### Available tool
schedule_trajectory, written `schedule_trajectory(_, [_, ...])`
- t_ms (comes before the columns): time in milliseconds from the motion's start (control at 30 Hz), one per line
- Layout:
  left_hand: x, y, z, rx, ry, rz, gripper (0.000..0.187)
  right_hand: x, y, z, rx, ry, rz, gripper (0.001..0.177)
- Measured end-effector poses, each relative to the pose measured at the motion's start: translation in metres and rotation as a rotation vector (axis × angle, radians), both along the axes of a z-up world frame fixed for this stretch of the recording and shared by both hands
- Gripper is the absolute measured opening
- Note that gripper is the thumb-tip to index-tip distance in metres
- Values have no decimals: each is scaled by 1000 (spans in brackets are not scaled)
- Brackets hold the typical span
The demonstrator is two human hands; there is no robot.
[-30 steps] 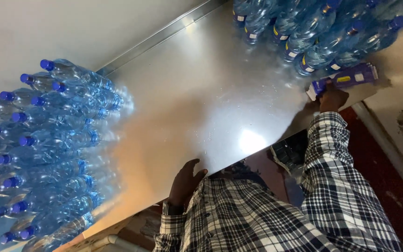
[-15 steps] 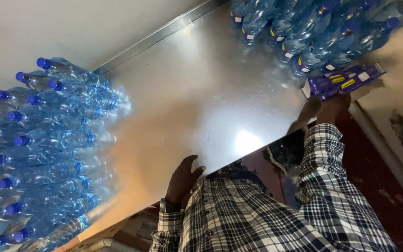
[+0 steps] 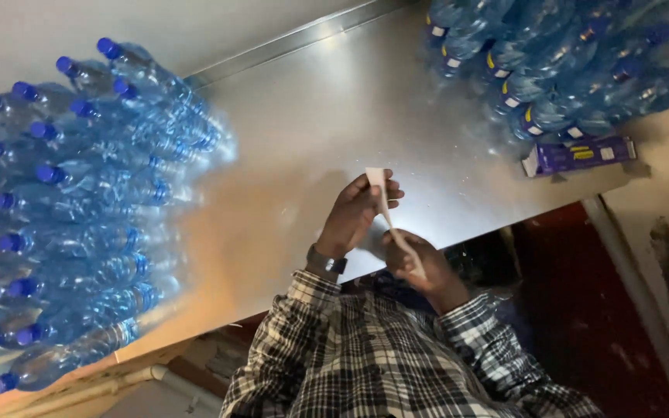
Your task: Manually applying adhesive labels to plastic water bottles on a production workbench.
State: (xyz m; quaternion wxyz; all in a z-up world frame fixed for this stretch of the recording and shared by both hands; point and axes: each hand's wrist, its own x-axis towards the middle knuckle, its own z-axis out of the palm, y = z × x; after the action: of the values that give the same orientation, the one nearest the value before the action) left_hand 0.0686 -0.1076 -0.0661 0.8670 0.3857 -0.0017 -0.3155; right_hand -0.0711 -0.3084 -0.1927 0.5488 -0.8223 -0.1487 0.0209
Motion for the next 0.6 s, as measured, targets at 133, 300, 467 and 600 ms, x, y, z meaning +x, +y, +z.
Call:
schedule_trajectory(133, [-4, 9, -29, 141, -90, 174, 34, 24, 30, 59, 952, 618, -127, 55])
schedule_trajectory(300, [-24, 27, 43, 451, -317, 302, 28, 58, 30, 168, 521, 311, -328, 48])
schedule_trajectory(467, [-41, 30, 109, 421, -328, 498, 48, 67, 56, 197, 470, 199, -322, 28])
schedule_trajectory(600, [-53, 35, 111, 534, -549, 536, 35, 57, 84, 210, 445, 219, -329, 30])
